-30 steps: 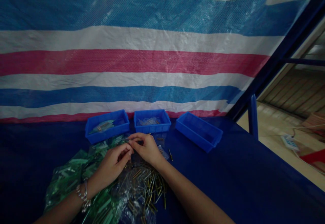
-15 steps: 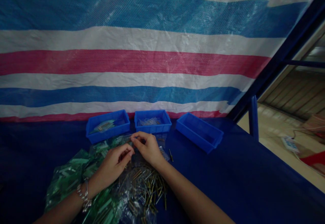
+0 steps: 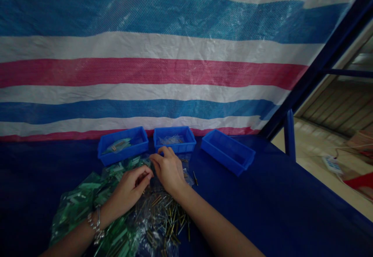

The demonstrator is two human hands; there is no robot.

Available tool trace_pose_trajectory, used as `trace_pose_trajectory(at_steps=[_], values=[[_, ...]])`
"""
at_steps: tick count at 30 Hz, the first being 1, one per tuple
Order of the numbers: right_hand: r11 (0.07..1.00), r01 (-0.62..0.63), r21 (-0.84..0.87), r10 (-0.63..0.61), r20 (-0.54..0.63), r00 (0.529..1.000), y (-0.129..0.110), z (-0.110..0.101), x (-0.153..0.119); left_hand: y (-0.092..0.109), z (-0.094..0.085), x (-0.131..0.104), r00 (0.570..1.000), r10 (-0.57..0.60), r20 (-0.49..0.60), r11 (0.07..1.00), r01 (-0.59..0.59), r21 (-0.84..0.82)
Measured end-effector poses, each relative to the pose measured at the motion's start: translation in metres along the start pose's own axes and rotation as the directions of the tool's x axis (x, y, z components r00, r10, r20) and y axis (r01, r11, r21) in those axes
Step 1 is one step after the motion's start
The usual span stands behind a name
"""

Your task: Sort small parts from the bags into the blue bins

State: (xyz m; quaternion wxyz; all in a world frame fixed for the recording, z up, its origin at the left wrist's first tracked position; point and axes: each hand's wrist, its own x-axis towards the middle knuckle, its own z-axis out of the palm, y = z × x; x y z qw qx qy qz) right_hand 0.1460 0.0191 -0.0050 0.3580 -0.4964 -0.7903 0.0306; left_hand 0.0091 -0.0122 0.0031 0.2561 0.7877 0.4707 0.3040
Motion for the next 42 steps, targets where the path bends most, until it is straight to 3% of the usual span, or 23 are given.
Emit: trace_pose_trajectory(at_steps=[8, 11, 14, 16, 19, 22, 25, 28, 34, 38, 42], values=[[0.996, 0.061, 0.070, -0.072, 0.158, 0.985, 0.001, 0.001, 0.003, -0.001, 0.001, 0.001, 1.000, 0.004, -0.015, 1.000, -0.004, 0.003], [0.990, 0.037, 0.133, -0.055, 0.140, 0.989, 0.003, 0.003, 0.003, 0.000, 0.000, 0.001, 1.000, 0.002, -0.007, 1.000, -0.002, -0.001], [0.967, -0.042, 0.253, 0.030, 0.051, 0.998, 0.007, 0.006, 0.004, 0.000, -0.001, 0.001, 1.000, -0.003, 0.001, 1.000, 0.003, -0.009], [0.911, -0.131, 0.392, 0.149, -0.014, 0.989, 0.011, 0.008, 0.005, 0.000, -0.001, 0.000, 1.000, -0.008, -0.005, 1.000, 0.008, -0.012], [0.751, -0.235, 0.618, 0.326, -0.038, 0.944, 0.017, 0.013, 0.007, -0.001, 0.000, 0.000, 1.000, -0.012, -0.005, 1.000, 0.012, -0.017], [0.624, -0.254, 0.739, 0.420, -0.043, 0.906, 0.019, 0.015, 0.008, -0.001, 0.000, 0.000, 1.000, -0.011, -0.009, 1.000, 0.011, -0.024], [0.585, -0.211, 0.784, 0.448, -0.095, 0.889, 0.017, 0.013, 0.008, -0.001, 0.000, 0.000, 1.000, -0.013, -0.015, 0.999, 0.012, -0.031], [0.618, -0.131, 0.775, 0.429, -0.193, 0.882, 0.014, 0.009, 0.008, -0.001, 0.000, 0.000, 1.000, -0.015, -0.013, 0.999, 0.014, -0.032], [0.832, -0.067, 0.551, 0.305, -0.353, 0.885, 0.016, 0.004, 0.008, 0.000, 0.000, 0.000, 1.000, -0.006, -0.016, 1.000, 0.006, -0.009], [0.932, -0.051, 0.358, 0.185, -0.351, 0.918, 0.018, 0.001, 0.008, -0.002, 0.001, -0.001, 1.000, -0.008, -0.017, 1.000, 0.008, -0.029], [0.979, -0.051, 0.199, 0.106, -0.276, 0.955, 0.019, 0.002, 0.007, -0.002, 0.001, 0.000, 1.000, -0.005, -0.012, 1.000, 0.004, -0.025]])
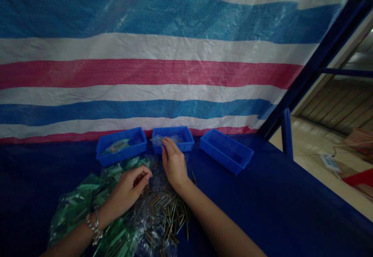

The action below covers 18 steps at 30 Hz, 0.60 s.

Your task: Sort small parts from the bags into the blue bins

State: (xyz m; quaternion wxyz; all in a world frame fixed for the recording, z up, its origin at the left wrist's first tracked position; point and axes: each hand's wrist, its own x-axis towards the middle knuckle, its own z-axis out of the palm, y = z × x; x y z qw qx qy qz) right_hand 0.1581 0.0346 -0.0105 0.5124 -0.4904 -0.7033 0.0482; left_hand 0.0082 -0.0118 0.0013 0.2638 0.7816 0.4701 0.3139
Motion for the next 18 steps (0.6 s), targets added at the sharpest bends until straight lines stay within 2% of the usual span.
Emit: trace_pose_trajectory(at_steps=[4, 8, 18], values=[[0.980, 0.043, -0.195, -0.024, 0.097, 0.995, 0.0001, 0.0012, -0.0011, -0.0005, 0.0008, 0.0000, 1.000, -0.006, -0.003, 1.000, 0.006, -0.005], [0.924, 0.145, -0.355, -0.080, 0.193, 0.978, -0.0024, -0.0006, 0.0003, -0.0008, 0.0012, 0.0001, 1.000, -0.012, 0.000, 1.000, 0.012, -0.006], [0.890, 0.168, -0.424, -0.038, 0.298, 0.954, -0.0081, -0.0050, -0.0001, -0.0009, 0.0008, 0.0002, 1.000, -0.004, 0.010, 1.000, 0.004, 0.014]])
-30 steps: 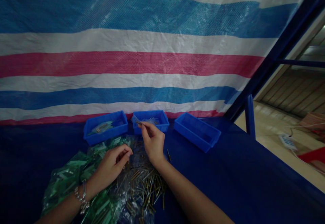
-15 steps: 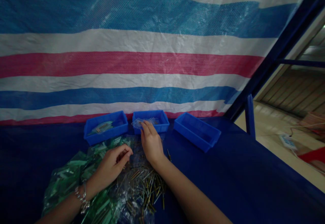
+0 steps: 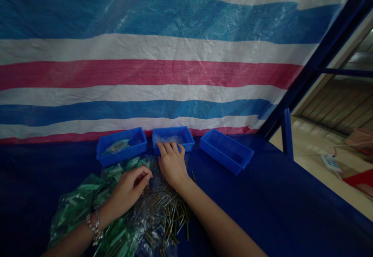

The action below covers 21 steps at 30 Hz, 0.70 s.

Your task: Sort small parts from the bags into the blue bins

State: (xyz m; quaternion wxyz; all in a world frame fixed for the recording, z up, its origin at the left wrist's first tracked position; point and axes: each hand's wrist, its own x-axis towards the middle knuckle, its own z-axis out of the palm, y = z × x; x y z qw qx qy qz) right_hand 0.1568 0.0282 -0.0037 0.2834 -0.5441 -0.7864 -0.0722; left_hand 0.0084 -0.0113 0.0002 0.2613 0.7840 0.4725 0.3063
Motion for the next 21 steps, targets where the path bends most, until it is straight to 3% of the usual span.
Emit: trace_pose_trajectory(at_steps=[21], values=[[0.991, -0.045, 0.123, 0.048, -0.024, 0.999, -0.0072, -0.0070, -0.0005, 0.0023, -0.0018, -0.0003, 0.999, 0.011, -0.035, 1.000, -0.010, 0.007]])
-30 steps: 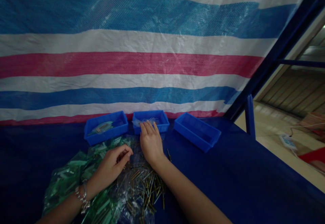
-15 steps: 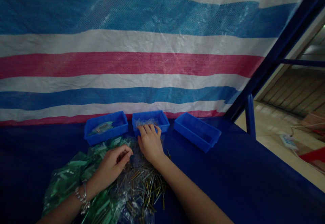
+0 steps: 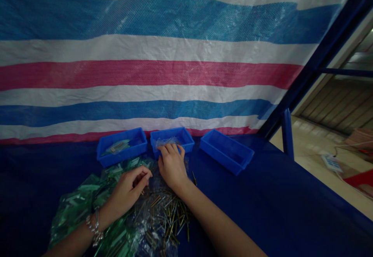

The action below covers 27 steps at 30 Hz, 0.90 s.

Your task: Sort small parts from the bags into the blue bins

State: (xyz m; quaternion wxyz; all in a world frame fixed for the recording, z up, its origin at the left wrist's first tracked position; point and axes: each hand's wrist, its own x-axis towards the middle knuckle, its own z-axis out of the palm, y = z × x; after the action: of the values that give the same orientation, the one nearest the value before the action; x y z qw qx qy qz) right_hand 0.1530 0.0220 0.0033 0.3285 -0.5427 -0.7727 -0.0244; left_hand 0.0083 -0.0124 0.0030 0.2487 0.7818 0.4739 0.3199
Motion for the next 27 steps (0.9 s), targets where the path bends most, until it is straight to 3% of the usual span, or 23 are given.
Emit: trace_pose_trajectory(at_steps=[4, 8, 14, 27], values=[[0.999, 0.035, -0.028, -0.035, -0.013, 0.999, -0.014, -0.013, -0.005, 0.001, -0.002, 0.000, 1.000, -0.017, -0.019, 1.000, 0.017, -0.006], [0.994, 0.112, 0.004, -0.111, 0.182, 0.977, -0.020, -0.027, -0.017, 0.001, -0.002, 0.000, 0.999, -0.021, -0.027, 1.000, 0.021, -0.011], [0.990, 0.019, 0.142, -0.069, 0.357, 0.932, -0.008, -0.029, -0.036, 0.000, -0.002, 0.001, 1.000, -0.019, -0.013, 1.000, 0.019, -0.022], [0.946, 0.047, 0.322, -0.167, 0.355, 0.920, -0.002, -0.026, -0.042, 0.001, -0.003, 0.000, 1.000, -0.007, 0.000, 0.998, 0.007, -0.058]])
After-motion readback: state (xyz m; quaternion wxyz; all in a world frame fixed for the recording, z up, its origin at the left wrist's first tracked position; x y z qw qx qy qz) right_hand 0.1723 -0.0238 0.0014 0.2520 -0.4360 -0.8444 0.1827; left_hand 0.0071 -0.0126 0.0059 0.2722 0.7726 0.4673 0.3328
